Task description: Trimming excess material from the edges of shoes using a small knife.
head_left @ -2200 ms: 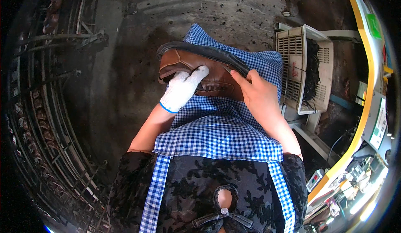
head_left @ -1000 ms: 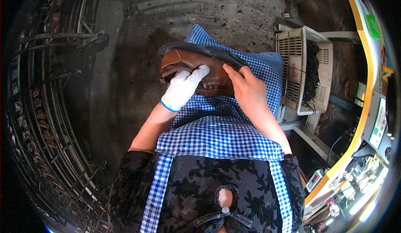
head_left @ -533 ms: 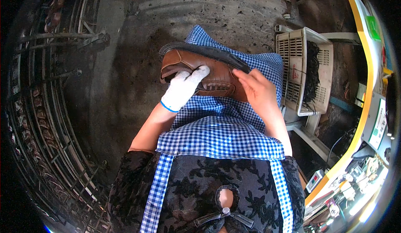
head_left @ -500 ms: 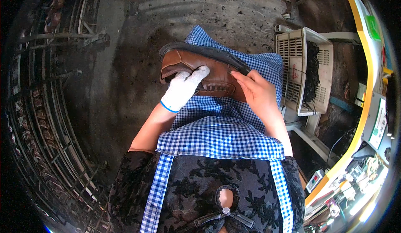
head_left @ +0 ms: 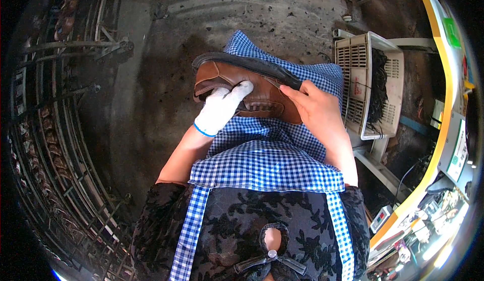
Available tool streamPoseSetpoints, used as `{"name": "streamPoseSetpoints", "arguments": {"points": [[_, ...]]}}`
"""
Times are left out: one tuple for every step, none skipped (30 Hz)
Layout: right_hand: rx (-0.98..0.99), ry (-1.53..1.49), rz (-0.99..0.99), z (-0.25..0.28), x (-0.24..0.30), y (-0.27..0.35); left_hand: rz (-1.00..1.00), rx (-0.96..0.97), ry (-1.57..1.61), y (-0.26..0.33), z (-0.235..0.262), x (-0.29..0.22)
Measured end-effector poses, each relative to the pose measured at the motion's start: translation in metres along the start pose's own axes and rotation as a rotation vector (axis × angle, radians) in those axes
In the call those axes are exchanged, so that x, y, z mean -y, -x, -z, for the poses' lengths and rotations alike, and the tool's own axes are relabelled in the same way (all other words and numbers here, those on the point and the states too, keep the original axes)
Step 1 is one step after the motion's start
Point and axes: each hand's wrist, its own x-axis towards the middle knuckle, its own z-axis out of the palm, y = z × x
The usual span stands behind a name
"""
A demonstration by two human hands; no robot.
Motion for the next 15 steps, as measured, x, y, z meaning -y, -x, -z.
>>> {"name": "streamPoseSetpoints", "arguments": {"points": [[0.015,0.002,-0.002,0.001,-0.001,0.000,0.026,-0.016,0.047,-0.001,0.000,0.001],[0.015,0.002,-0.003,0.001,-0.001,-0.001,0.027,-0.016,0.047,-0.001,0.001,0.001],[0.011,-0.004,0.003,0.000,0.000,-0.001,0.014,0.006,0.024,-0.001,0.002,0.002],[0.006,-0.011,0.007,0.000,0.000,-0.002,0.001,0.028,0.001,0.000,0.003,0.002],[0.007,-0.011,0.005,-0.001,0.000,-0.002,0.002,0.030,0.001,0.002,0.003,0.002],[-0.012,-0.011,0.007,-0.005,0.001,-0.003,-0.162,0.028,-0.133,0.005,0.004,0.002],[-0.031,-0.010,0.013,-0.009,0.002,-0.004,-0.327,0.025,-0.268,0.007,0.004,0.001],[-0.032,-0.010,0.012,-0.014,0.003,-0.004,-0.327,0.025,-0.268,0.007,0.003,0.001],[-0.049,-0.048,-0.012,-0.020,0.003,-0.004,-0.306,0.017,-0.171,0.007,0.002,0.001],[-0.067,-0.086,-0.033,-0.025,0.003,-0.004,-0.285,0.006,-0.075,0.007,0.001,0.002],[-0.066,-0.087,-0.031,-0.028,0.002,-0.003,-0.285,0.004,-0.075,0.007,0.000,0.004],[-0.080,-0.125,-0.051,-0.031,0.002,-0.002,-0.266,0.000,-0.045,0.008,0.000,0.005],[-0.095,-0.160,-0.076,-0.034,0.002,-0.001,-0.246,0.000,-0.014,0.008,-0.002,0.004],[-0.096,-0.160,-0.079,-0.038,0.000,0.001,-0.246,0.003,-0.014,0.007,-0.003,0.000],[-0.131,-0.187,-0.120,-0.041,-0.004,0.003,-0.079,-0.032,0.049,0.007,-0.004,-0.006]]}}
